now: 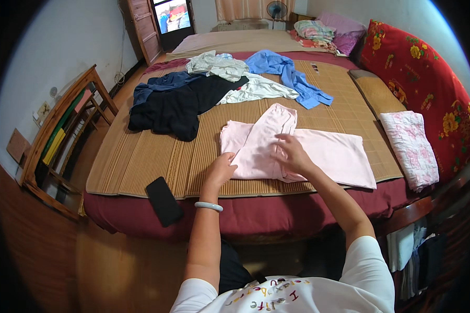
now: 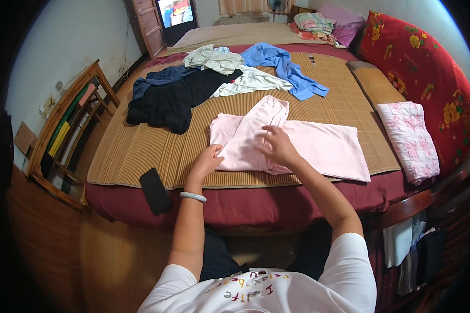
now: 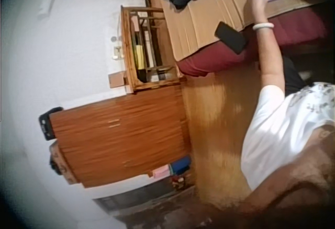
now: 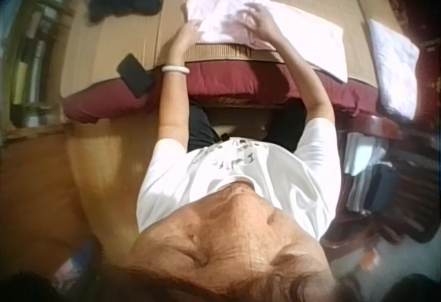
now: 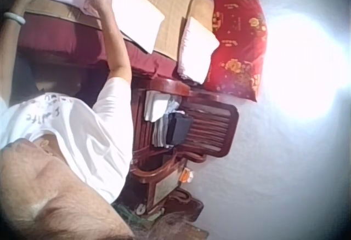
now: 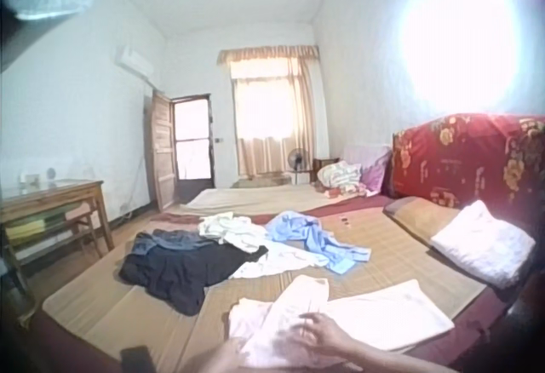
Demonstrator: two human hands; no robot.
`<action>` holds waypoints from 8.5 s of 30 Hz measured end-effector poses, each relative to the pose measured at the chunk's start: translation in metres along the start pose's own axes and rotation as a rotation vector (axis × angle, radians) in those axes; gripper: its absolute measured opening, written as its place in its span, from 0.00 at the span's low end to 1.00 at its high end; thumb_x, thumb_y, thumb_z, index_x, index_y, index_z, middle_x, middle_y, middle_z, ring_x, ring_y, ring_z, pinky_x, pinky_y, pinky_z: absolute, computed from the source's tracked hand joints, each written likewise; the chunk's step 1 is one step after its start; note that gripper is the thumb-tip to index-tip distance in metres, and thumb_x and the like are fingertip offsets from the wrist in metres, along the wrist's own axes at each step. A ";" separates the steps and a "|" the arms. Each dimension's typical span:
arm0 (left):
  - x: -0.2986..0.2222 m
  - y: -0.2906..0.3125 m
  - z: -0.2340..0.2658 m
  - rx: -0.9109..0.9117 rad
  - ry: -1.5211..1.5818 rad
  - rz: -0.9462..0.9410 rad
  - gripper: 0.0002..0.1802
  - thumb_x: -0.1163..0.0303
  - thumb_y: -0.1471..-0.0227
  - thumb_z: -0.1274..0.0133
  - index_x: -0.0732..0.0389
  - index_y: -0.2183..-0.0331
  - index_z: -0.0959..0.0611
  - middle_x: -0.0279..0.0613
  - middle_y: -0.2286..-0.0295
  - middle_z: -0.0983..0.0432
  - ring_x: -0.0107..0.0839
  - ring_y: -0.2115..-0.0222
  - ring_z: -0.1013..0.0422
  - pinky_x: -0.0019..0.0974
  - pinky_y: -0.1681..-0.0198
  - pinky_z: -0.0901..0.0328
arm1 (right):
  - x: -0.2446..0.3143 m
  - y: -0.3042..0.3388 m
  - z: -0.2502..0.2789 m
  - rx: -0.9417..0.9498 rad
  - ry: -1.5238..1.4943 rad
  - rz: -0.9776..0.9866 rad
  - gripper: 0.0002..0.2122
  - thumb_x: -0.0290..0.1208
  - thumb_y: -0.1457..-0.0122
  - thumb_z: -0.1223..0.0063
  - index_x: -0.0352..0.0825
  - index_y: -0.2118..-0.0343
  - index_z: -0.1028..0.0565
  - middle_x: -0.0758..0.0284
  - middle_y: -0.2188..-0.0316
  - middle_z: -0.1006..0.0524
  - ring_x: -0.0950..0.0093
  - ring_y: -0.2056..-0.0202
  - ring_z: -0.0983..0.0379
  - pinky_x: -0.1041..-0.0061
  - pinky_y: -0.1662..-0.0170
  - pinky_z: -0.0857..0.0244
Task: Fold a pink long-sleeved shirt on a bed.
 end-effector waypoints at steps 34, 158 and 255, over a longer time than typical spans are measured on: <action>-0.024 0.078 0.031 0.410 0.103 0.184 0.21 0.71 0.51 0.38 0.69 0.56 0.23 0.36 0.78 0.23 0.22 0.77 0.28 0.27 0.72 0.33 | 0.058 0.108 0.026 0.362 -0.163 -0.554 0.16 0.42 0.44 0.41 0.30 0.71 0.23 0.56 0.76 0.23 0.57 0.71 0.25 0.63 0.65 0.33; -0.033 0.029 -0.001 0.126 -0.409 0.155 0.23 0.50 0.52 0.41 0.64 0.71 0.19 0.50 0.74 0.23 0.44 0.72 0.26 0.44 0.68 0.33 | -0.204 -0.140 -0.089 0.360 0.147 -0.282 0.17 0.42 0.49 0.38 0.32 0.65 0.23 0.53 0.68 0.21 0.57 0.66 0.22 0.61 0.62 0.32; -0.034 0.029 0.033 -0.310 -0.665 0.450 0.31 0.51 0.54 0.38 0.62 0.54 0.23 0.54 0.56 0.23 0.49 0.54 0.26 0.48 0.53 0.30 | 0.074 0.051 -0.056 0.378 0.261 0.055 0.30 0.55 0.40 0.53 0.38 0.41 0.32 0.57 0.39 0.36 0.58 0.35 0.44 0.47 0.35 0.57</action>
Point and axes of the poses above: each hand's wrist, its own y-axis away from the middle knuckle, its own z-axis out of the back of the hand, x = y × z, the point moved 4 cm from there along -y, towards the middle knuckle
